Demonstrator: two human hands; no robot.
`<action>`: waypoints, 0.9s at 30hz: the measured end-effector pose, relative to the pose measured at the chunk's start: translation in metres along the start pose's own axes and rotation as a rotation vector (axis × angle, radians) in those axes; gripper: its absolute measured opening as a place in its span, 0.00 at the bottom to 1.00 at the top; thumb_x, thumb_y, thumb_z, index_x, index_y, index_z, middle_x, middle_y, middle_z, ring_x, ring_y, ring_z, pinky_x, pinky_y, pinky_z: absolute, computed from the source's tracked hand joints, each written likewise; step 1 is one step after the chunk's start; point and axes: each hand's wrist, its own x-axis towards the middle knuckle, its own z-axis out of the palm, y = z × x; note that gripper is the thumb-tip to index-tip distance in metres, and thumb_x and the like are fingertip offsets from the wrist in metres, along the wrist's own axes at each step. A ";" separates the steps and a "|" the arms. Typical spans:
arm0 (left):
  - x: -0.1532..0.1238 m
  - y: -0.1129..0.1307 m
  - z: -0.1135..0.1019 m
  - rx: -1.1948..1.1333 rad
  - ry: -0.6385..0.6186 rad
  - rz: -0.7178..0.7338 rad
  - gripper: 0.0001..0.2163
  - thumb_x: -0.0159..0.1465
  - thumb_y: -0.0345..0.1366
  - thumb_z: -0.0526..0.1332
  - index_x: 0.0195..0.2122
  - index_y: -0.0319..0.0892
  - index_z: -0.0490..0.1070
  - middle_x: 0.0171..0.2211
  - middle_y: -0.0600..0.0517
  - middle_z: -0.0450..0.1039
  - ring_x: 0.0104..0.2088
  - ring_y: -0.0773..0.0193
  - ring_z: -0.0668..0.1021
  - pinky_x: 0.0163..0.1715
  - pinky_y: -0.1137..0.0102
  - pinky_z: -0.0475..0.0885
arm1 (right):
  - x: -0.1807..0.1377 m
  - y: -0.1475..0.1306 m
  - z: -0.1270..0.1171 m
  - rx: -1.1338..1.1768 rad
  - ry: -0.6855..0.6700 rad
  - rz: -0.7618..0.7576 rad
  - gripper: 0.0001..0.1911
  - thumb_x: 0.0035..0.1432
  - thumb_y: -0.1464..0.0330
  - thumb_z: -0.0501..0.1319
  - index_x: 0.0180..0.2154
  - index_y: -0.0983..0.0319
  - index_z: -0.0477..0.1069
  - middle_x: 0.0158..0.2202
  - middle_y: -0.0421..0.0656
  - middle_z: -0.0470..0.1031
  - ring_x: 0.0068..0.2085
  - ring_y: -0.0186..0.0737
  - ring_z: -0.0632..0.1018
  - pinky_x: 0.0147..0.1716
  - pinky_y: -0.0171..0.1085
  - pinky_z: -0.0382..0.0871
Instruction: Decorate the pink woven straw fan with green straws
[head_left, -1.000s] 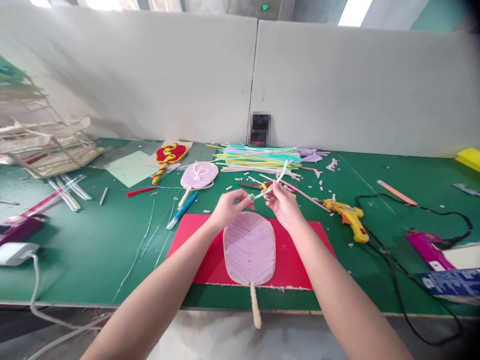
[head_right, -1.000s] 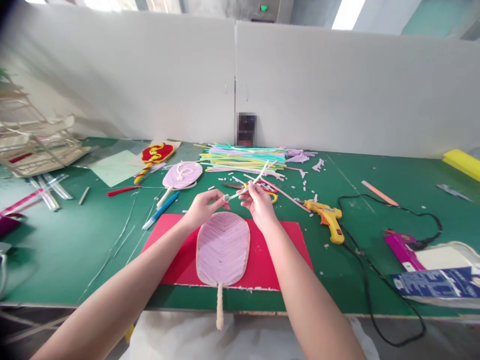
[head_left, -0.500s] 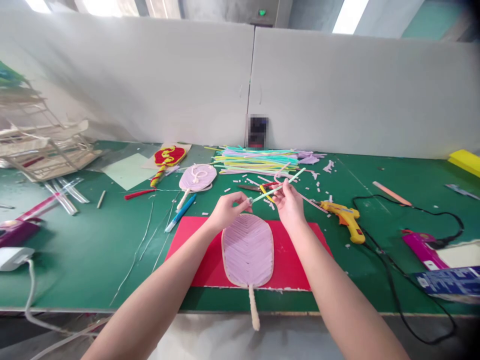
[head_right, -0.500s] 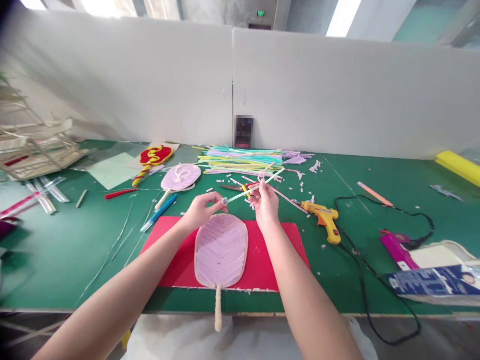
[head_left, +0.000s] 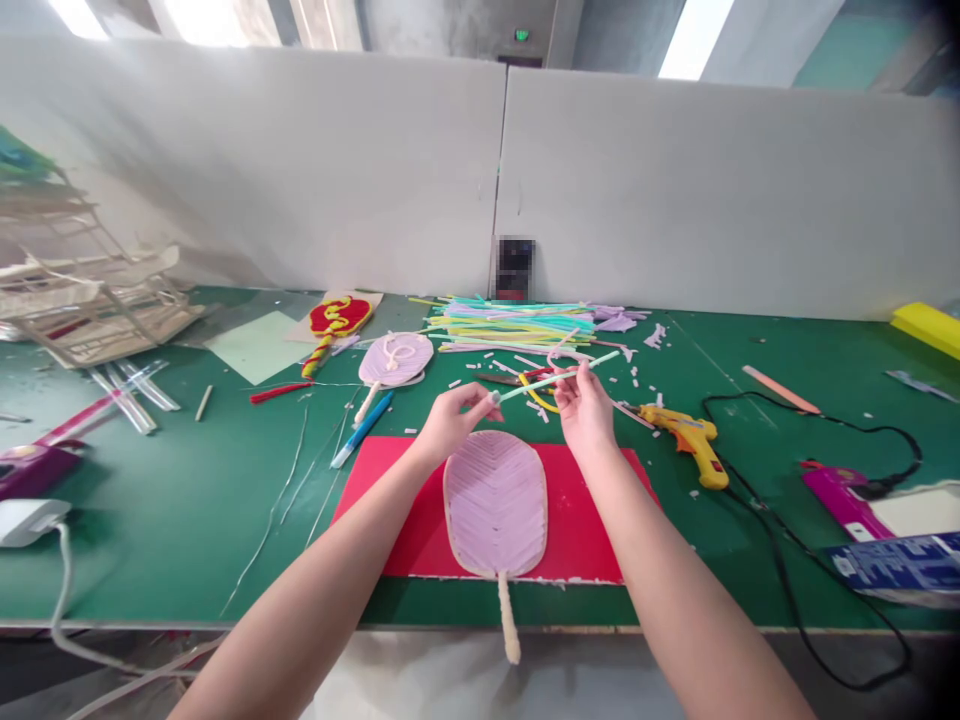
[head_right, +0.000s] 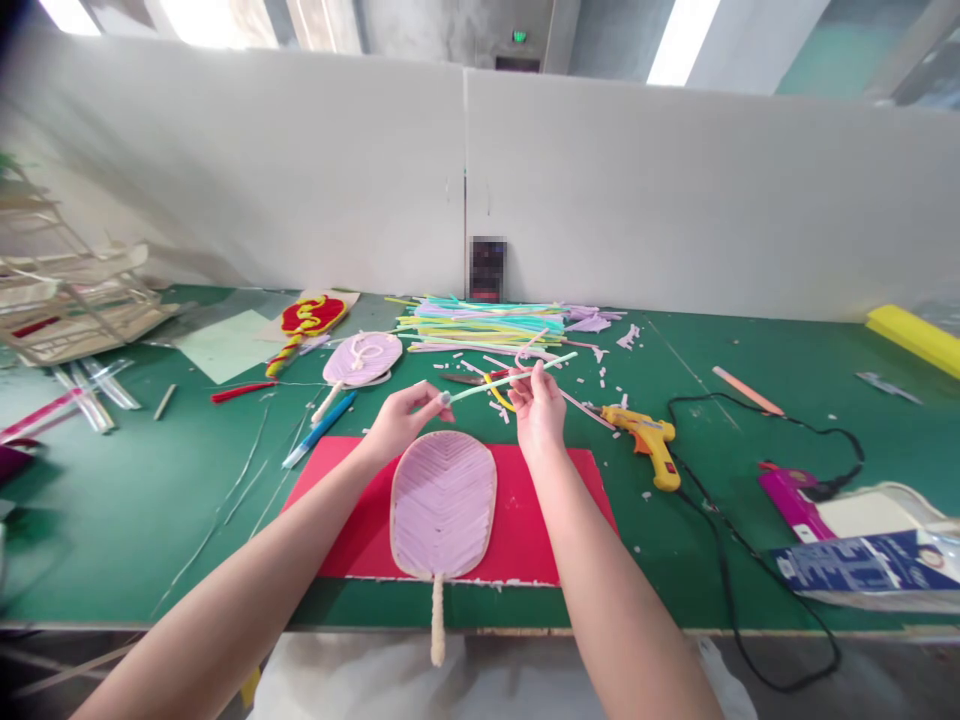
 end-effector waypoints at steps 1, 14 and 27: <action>0.001 -0.001 0.000 -0.069 0.000 -0.003 0.16 0.61 0.46 0.53 0.29 0.37 0.69 0.28 0.49 0.75 0.30 0.67 0.75 0.35 0.71 0.68 | -0.001 0.000 0.000 -0.001 -0.004 0.004 0.12 0.46 0.61 0.66 0.27 0.62 0.69 0.25 0.38 0.77 0.24 0.26 0.76 0.22 0.23 0.70; 0.005 -0.013 0.001 -0.287 0.045 -0.136 0.17 0.56 0.45 0.59 0.38 0.36 0.74 0.33 0.46 0.77 0.28 0.67 0.74 0.35 0.69 0.69 | -0.010 0.005 0.007 -0.159 -0.214 0.054 0.12 0.46 0.59 0.66 0.27 0.62 0.70 0.29 0.40 0.78 0.29 0.32 0.79 0.25 0.26 0.72; 0.007 -0.013 -0.003 -0.694 0.139 -0.235 0.12 0.54 0.44 0.61 0.30 0.38 0.67 0.25 0.52 0.72 0.29 0.68 0.75 0.30 0.74 0.67 | -0.017 0.000 0.008 -0.172 -0.468 0.280 0.30 0.47 0.42 0.53 0.23 0.63 0.72 0.23 0.44 0.75 0.24 0.34 0.73 0.18 0.31 0.63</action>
